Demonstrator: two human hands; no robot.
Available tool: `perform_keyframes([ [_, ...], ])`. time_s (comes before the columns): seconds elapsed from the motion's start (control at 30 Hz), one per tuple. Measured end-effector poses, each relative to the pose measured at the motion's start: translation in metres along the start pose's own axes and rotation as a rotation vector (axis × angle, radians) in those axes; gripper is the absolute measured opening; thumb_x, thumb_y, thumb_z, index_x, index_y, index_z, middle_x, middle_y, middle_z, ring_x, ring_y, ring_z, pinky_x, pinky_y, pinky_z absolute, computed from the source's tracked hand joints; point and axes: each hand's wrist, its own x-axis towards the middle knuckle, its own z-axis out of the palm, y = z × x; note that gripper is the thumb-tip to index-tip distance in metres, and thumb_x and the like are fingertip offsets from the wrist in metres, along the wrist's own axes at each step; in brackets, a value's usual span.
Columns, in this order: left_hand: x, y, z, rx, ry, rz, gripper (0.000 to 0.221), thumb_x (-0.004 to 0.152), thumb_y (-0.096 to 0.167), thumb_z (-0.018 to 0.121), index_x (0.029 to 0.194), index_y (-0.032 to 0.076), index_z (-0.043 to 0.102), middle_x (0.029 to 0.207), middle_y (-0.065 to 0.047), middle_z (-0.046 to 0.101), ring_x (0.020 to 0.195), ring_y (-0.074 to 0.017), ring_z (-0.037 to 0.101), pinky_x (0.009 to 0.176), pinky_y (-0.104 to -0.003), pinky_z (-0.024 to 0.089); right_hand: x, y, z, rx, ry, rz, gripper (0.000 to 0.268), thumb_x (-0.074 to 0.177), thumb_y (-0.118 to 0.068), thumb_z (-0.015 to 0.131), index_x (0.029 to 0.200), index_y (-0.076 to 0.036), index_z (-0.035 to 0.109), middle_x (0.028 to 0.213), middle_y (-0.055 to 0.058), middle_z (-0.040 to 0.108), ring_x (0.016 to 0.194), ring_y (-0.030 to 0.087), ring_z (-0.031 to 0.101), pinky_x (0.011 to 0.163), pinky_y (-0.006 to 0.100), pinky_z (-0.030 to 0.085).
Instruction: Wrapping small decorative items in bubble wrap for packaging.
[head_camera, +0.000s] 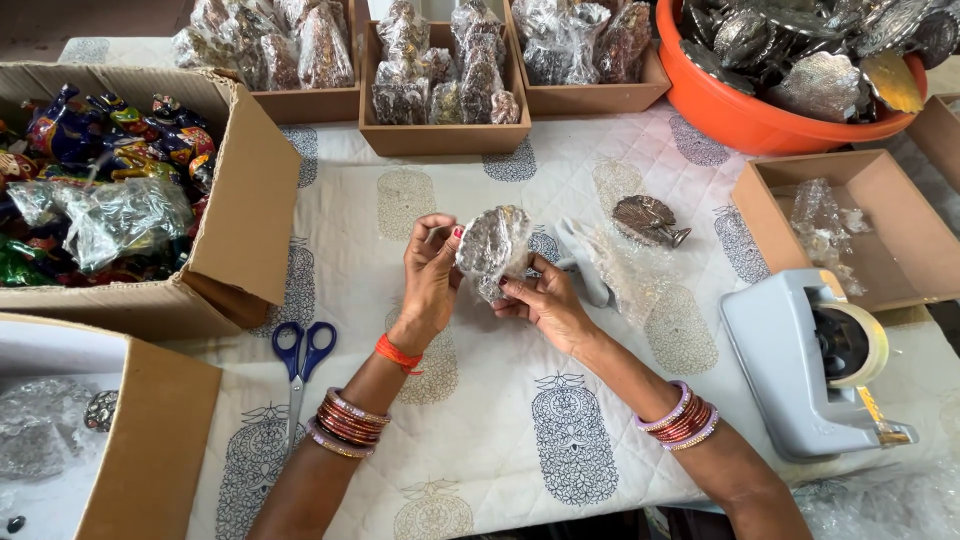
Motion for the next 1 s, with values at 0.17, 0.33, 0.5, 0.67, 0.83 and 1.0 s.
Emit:
perform_keyframes([
  [0.17,0.0,-0.016,-0.005,0.222,0.1,0.207,0.009,0.104,-0.001,0.063,0.108,0.007,0.062,0.098,0.0,0.065,0.084,-0.0058,0.06,0.072,-0.02,0.056,0.003,0.002,-0.004,-0.005,0.029,-0.014,0.039,0.089,-0.004,0.072,0.124,-0.003,0.055,0.1,0.013,0.074,0.082,0.023,0.075,0.073,0.038,0.066],
  [0.33,-0.008,-0.007,0.012,0.72,0.127,0.423,0.028,0.1,-0.004,0.051,0.12,0.006,0.068,0.11,-0.005,0.051,0.097,-0.0091,0.058,0.069,-0.023,0.064,0.002,0.0,-0.002,0.026,0.096,-0.042,0.029,0.092,-0.007,0.071,0.116,-0.004,0.055,0.099,0.012,0.073,0.082,0.022,0.075,0.072,0.038,0.067],
  [0.5,-0.017,-0.017,0.004,0.828,-0.008,0.36,0.043,0.109,0.007,0.046,0.15,0.014,0.056,0.116,-0.007,0.06,0.101,-0.0156,0.062,0.09,-0.031,0.062,0.001,-0.004,-0.001,0.037,0.166,-0.064,0.029,0.092,-0.008,0.071,0.114,-0.004,0.053,0.097,0.012,0.074,0.079,0.022,0.075,0.07,0.037,0.066],
  [0.67,-0.029,0.018,0.055,0.991,-0.258,0.431,0.1,0.089,0.011,0.077,0.165,0.019,0.012,0.148,-0.027,0.042,0.132,-0.0338,0.053,0.102,-0.048,0.052,-0.006,-0.007,0.003,-0.01,0.147,-0.199,0.032,0.094,-0.014,0.074,0.115,-0.003,0.054,0.092,0.011,0.072,0.08,0.018,0.074,0.067,0.036,0.065],
  [0.83,-0.018,0.012,0.044,0.711,-0.276,0.014,0.111,0.09,0.001,0.076,0.165,0.028,-0.001,0.137,-0.021,0.065,0.119,-0.0248,0.071,0.097,-0.041,0.06,-0.014,-0.033,0.021,-0.248,0.134,-0.3,0.029,0.092,-0.026,0.071,0.111,-0.007,0.059,0.088,0.008,0.074,0.066,0.014,0.072,0.058,0.028,0.064],
  [1.0,-0.02,0.02,0.055,0.476,-0.247,0.006,0.107,0.091,-0.003,0.073,0.165,0.025,0.001,0.139,-0.02,0.062,0.121,-0.0241,0.068,0.099,-0.042,0.06,-0.01,-0.034,-0.009,-0.884,0.244,-0.56,0.022,0.097,-0.024,0.069,0.107,-0.007,0.059,0.076,0.004,0.064,0.062,0.01,0.058,0.052,0.023,0.046],
])
